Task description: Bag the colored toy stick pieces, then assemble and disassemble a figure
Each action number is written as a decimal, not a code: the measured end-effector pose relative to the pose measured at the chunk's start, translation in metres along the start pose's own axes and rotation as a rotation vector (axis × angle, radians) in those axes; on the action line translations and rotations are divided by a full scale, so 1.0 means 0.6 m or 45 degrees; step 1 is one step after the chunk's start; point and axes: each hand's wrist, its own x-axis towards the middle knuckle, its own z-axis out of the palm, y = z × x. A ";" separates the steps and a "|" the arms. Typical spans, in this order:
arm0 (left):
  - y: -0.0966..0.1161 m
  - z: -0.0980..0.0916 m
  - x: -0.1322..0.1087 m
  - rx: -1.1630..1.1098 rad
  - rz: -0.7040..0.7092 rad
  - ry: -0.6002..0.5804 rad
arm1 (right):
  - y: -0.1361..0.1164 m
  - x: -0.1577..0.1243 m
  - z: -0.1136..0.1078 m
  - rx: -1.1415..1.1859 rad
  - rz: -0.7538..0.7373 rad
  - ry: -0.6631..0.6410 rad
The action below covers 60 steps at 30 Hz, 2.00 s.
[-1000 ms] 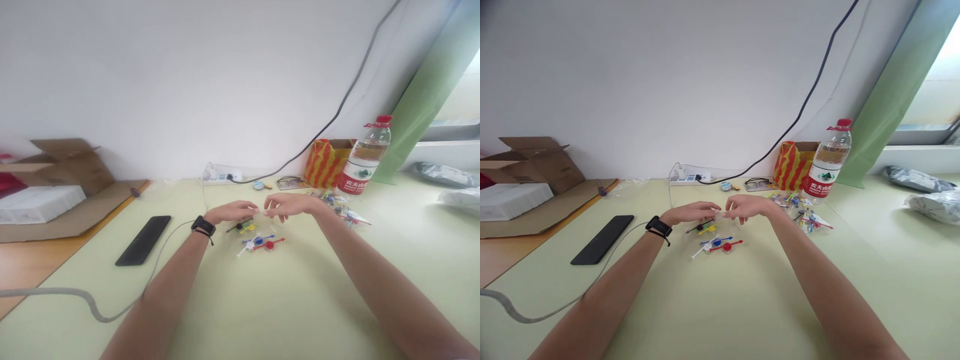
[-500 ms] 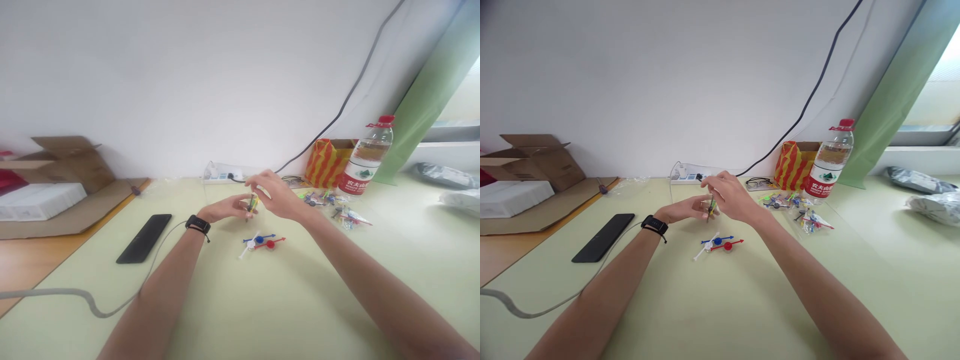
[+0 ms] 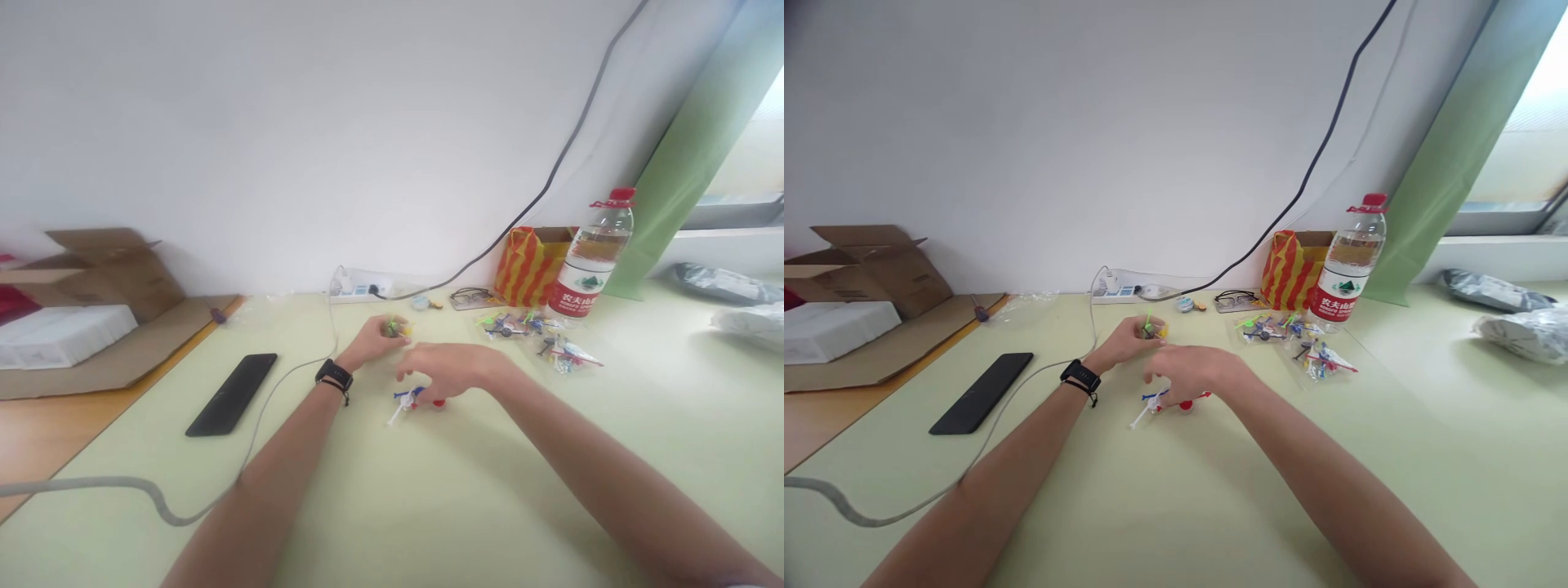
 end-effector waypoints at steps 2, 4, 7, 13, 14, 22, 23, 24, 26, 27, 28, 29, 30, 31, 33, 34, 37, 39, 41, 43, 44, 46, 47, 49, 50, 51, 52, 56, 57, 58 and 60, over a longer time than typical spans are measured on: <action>0.000 0.005 -0.001 0.007 0.022 0.009 | 0.010 0.012 0.015 0.011 0.059 -0.104; 0.001 0.008 -0.003 0.013 0.015 -0.004 | 0.017 0.023 0.024 0.041 0.065 -0.131; 0.003 0.010 -0.005 0.044 -0.033 -0.087 | 0.023 0.030 0.025 0.108 0.028 -0.173; 0.015 0.015 -0.007 -0.005 0.039 -0.100 | 0.043 0.020 0.002 0.205 -0.104 -0.037; 0.016 0.016 -0.007 -0.018 0.060 -0.138 | 0.047 0.016 -0.005 0.224 -0.129 0.015; 0.018 0.023 -0.010 0.139 0.085 -0.229 | 0.059 -0.029 -0.061 0.304 -0.088 0.281; 0.019 0.022 -0.010 0.142 0.062 -0.238 | 0.059 -0.035 -0.066 0.313 -0.072 0.320; 0.020 0.021 -0.010 0.148 0.033 -0.246 | 0.058 -0.040 -0.071 0.329 -0.051 0.371; 0.021 0.020 -0.009 0.164 -0.025 -0.246 | 0.058 -0.049 -0.079 0.394 0.006 0.522; 0.021 0.021 -0.009 0.165 -0.049 -0.247 | 0.057 -0.052 -0.082 0.442 0.032 0.622; 0.021 0.021 -0.008 0.159 -0.067 -0.253 | 0.057 -0.054 -0.084 0.497 0.051 0.737; 0.021 0.022 -0.008 0.147 -0.076 -0.261 | 0.057 -0.055 -0.086 0.552 0.061 0.858; 0.021 0.023 -0.007 0.132 -0.081 -0.272 | 0.056 -0.054 -0.086 0.603 0.061 0.980; 0.021 0.024 -0.007 0.118 -0.080 -0.285 | 0.056 -0.052 -0.087 0.643 0.053 1.099; 0.022 0.026 -0.006 0.104 -0.071 -0.300 | 0.055 -0.047 -0.086 0.683 0.019 1.299; 0.023 0.027 -0.006 0.100 -0.069 -0.304 | 0.054 -0.043 -0.085 0.678 0.000 1.372; 0.028 0.028 -0.008 0.074 -0.086 -0.319 | 0.052 -0.033 -0.077 0.526 -0.045 1.379; 0.031 0.028 -0.010 0.061 -0.116 -0.324 | 0.054 -0.026 -0.071 0.349 -0.038 1.275; 0.033 0.027 -0.012 0.068 -0.145 -0.310 | 0.057 -0.021 -0.065 0.195 -0.001 1.221; 0.033 0.028 -0.013 0.076 -0.168 -0.278 | 0.060 -0.018 -0.062 0.099 0.041 1.235; 0.032 0.028 -0.012 0.075 -0.176 -0.263 | 0.060 -0.019 -0.062 0.070 0.052 1.237; 0.030 0.028 -0.011 0.059 -0.173 -0.237 | 0.057 -0.024 -0.065 0.043 0.067 1.206; 0.029 0.027 -0.010 0.044 -0.153 -0.212 | 0.054 -0.028 -0.068 0.042 0.075 1.180; 0.027 0.023 -0.007 -0.006 -0.062 -0.123 | 0.046 -0.037 -0.073 0.063 0.088 1.073; 0.026 0.020 -0.006 -0.026 -0.004 -0.073 | 0.042 -0.042 -0.075 0.085 0.085 0.974; 0.024 0.017 -0.005 -0.031 0.048 -0.031 | 0.039 -0.045 -0.075 0.113 0.073 0.840; 0.022 0.015 -0.004 -0.021 0.082 -0.008 | 0.037 -0.047 -0.074 0.142 0.054 0.677; 0.012 0.014 -0.003 0.045 0.009 -0.054 | 0.039 -0.032 -0.049 0.179 0.067 0.007; 0.011 0.015 -0.004 0.049 -0.015 -0.070 | 0.041 -0.023 -0.038 0.167 0.105 -0.105; 0.010 0.017 -0.004 0.061 -0.028 -0.080 | 0.042 -0.013 -0.026 0.153 0.139 -0.195; 0.010 0.019 -0.004 0.100 -0.030 -0.077 | 0.043 0.007 -0.004 0.149 0.121 -0.278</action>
